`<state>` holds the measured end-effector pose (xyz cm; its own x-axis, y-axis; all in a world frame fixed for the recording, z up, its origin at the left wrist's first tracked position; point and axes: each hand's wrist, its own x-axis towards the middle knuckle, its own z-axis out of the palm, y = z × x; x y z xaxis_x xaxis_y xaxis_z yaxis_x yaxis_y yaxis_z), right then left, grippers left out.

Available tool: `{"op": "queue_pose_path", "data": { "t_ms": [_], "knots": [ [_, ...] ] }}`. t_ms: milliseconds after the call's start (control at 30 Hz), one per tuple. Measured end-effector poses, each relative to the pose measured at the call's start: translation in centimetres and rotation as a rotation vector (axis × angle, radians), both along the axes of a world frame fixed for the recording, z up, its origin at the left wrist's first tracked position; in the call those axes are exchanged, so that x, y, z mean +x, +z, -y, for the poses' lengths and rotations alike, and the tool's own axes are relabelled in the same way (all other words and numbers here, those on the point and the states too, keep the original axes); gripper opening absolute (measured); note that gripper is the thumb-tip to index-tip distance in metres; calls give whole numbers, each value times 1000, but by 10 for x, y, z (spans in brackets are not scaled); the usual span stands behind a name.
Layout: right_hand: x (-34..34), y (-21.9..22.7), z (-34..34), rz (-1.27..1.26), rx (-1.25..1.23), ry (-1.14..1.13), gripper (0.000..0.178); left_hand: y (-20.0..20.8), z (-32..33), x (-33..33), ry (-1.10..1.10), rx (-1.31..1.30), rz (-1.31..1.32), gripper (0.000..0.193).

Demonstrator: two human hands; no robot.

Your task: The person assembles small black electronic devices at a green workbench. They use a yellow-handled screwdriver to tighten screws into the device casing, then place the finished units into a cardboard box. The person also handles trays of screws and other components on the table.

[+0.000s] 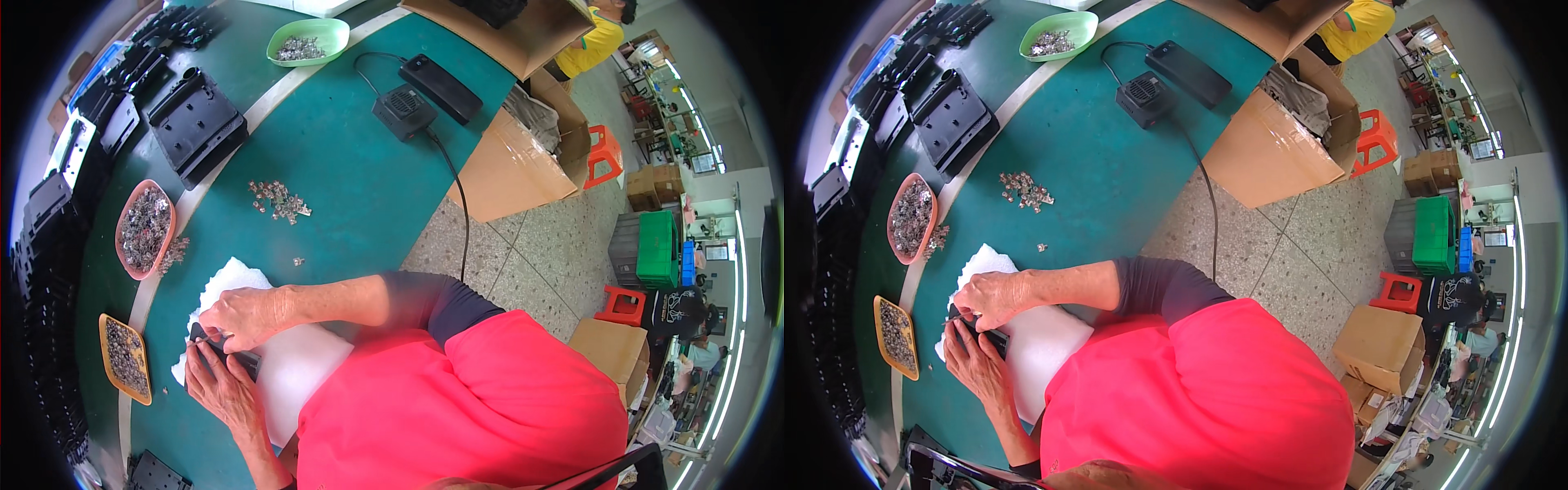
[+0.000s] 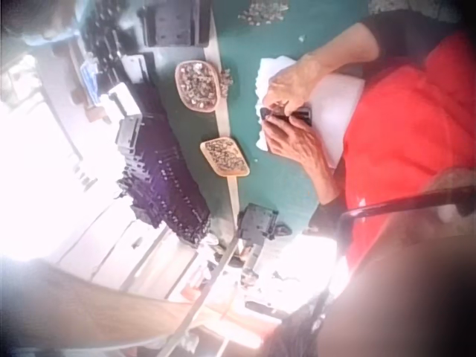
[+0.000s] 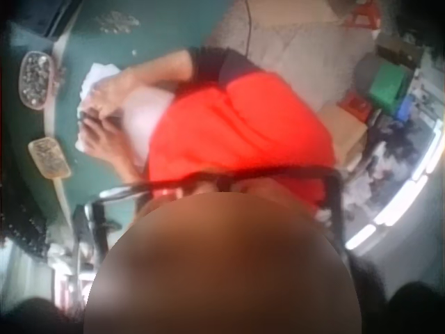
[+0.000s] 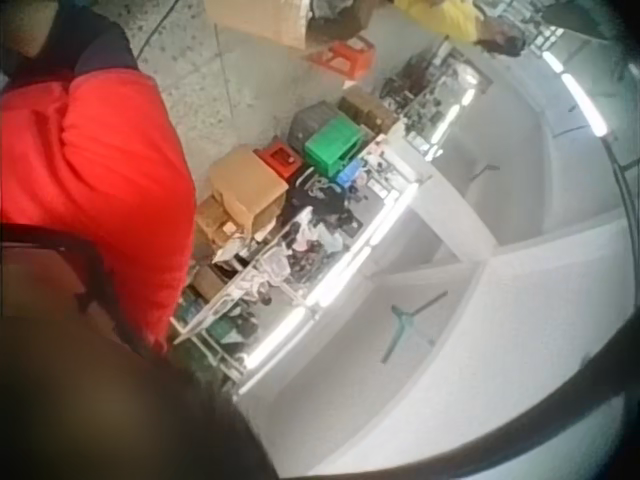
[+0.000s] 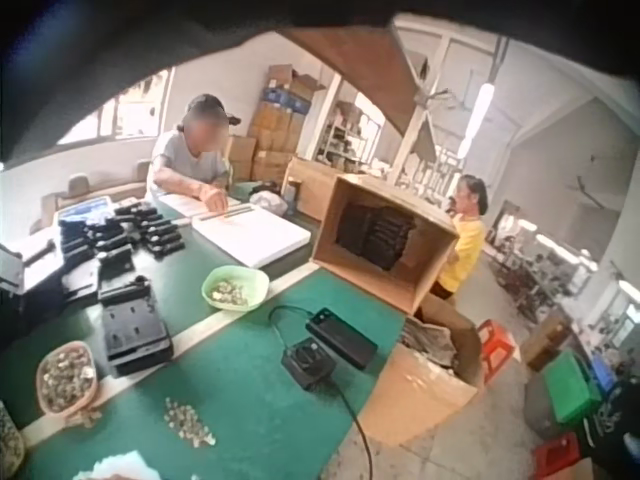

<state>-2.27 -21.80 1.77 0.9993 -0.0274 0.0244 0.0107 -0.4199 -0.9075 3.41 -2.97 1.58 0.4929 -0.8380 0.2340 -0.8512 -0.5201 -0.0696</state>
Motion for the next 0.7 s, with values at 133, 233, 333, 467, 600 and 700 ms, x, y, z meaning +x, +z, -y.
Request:
{"op": "queue_pose_path", "data": {
  "t_ms": [133, 233, 333, 467, 600, 700],
  "knots": [
    [1, -3, -1, 14, 22, -8, 25, 4, 1, 0, -9, -28, -17, 44],
    [1, -9, -2, 79, 14, -30, 25, 6, 4, 0, 2, -48, -31, 42],
    [1, -7, -2, 32, 13, -24, 24, 8, 8, 2, 20, -85, -76, 40],
    [3, -11, -5, 46, 5, -54, 21, 6, 9, 3, 67, -119, -134, 38],
    [3, -13, -4, 57, -34, -63, 20, -2, 10, 4, -34, -241, -121, 39],
    [3, -18, -4, 87, -39, -92, 18, -2, 12, 3, 0, -198, -139, 40]
  ]
}}
